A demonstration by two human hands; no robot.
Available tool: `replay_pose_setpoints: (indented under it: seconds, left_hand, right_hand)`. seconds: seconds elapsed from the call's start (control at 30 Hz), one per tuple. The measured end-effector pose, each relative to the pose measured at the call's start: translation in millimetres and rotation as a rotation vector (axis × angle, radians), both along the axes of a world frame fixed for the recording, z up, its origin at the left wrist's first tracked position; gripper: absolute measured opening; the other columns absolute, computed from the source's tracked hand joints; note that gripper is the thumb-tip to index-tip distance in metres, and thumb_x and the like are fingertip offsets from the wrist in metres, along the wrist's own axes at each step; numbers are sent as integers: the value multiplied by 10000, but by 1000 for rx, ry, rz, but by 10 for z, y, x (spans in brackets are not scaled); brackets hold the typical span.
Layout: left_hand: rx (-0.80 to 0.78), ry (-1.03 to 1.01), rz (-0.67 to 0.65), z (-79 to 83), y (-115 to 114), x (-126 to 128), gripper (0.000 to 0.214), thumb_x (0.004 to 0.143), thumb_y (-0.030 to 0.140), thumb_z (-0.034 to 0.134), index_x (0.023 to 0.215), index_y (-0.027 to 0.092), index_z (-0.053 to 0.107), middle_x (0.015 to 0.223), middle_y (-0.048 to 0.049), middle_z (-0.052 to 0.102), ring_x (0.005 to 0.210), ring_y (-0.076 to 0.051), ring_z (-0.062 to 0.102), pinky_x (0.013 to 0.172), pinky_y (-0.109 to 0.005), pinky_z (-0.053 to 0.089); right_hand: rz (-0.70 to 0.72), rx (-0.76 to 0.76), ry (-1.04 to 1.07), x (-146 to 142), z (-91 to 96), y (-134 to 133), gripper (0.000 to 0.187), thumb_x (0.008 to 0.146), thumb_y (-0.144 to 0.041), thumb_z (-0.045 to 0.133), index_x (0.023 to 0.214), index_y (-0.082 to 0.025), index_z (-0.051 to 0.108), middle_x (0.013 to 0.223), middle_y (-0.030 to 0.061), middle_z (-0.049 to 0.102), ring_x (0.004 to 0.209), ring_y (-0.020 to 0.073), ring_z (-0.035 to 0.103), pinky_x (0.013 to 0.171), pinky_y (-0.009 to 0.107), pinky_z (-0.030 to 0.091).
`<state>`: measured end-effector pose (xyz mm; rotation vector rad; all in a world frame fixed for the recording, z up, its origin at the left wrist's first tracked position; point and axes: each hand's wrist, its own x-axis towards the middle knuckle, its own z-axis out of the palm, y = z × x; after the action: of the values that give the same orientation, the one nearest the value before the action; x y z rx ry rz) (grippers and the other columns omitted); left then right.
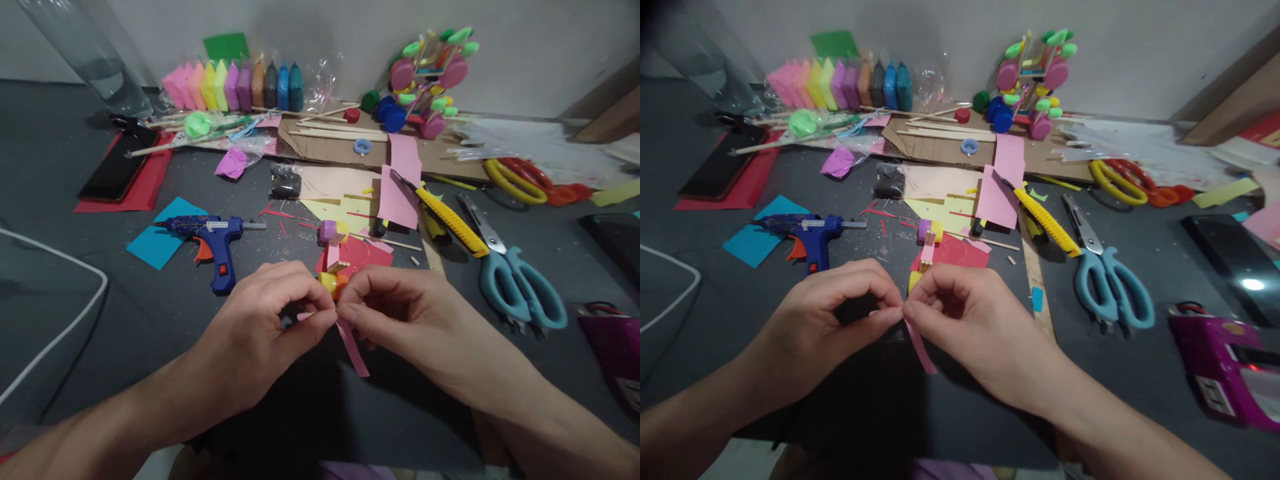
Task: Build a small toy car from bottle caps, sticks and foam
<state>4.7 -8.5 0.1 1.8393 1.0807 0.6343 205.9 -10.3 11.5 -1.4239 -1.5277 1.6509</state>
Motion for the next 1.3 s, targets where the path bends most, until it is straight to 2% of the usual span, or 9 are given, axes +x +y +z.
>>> replay_pose_setpoints:
  seconds: [0.13, 0.27, 0.43, 0.6, 0.9, 1.3]
  left_hand:
    - [-40, -18, -19, 16, 11, 16, 144, 976, 208, 603, 845, 200, 662, 860, 19, 666, 850, -133, 611, 801, -265, 428]
    - [-141, -71, -57, 41, 53, 13, 218, 999, 206, 543, 847, 187, 698, 841, 18, 679, 793, -111, 619, 739, -230, 447]
    - [-307, -113, -20, 41, 66, -3, 219, 978, 243, 577, 815, 188, 713, 795, 46, 670, 745, -90, 595, 697, -201, 443]
    - [-335, -128, 15, 38, 64, 13, 185, 947, 205, 610, 789, 192, 706, 774, 63, 681, 736, -81, 597, 701, -190, 443]
    - [-248, -98, 22, 22, 61, 14, 175, 950, 191, 626, 786, 197, 689, 776, 72, 675, 739, -68, 596, 708, -187, 428]
    - [132, 30, 10, -84, -20, 23, 190, 984, 178, 592, 800, 173, 640, 812, 22, 647, 795, -139, 553, 794, -306, 389]
  right_hand:
    - [-11, 75, -22, -5, 18, 0, 185, 849, -320, 735, 745, -178, 678, 644, -36, 611, 575, 80, 499, 510, 186, 394]
    - [-32, 117, -22, -17, 34, -7, 188, 837, -314, 741, 724, -177, 680, 630, -29, 622, 558, 84, 510, 496, 191, 397]
    - [-24, 123, -18, -6, 29, -12, 175, 847, -306, 730, 739, -174, 688, 650, -24, 640, 579, 82, 521, 516, 183, 414]
    - [-28, 108, -15, 10, 5, -14, 154, 840, -293, 743, 749, -179, 693, 655, -38, 629, 585, 72, 504, 518, 171, 404]
    - [-13, 29, -31, -13, 20, -13, 210, 847, -307, 749, 719, -172, 652, 601, -52, 571, 545, 69, 454, 486, 184, 360]
    - [38, 23, -114, 12, -46, 8, 211, 881, -343, 624, 727, -199, 637, 617, -45, 558, 545, 89, 503, 490, 218, 378]
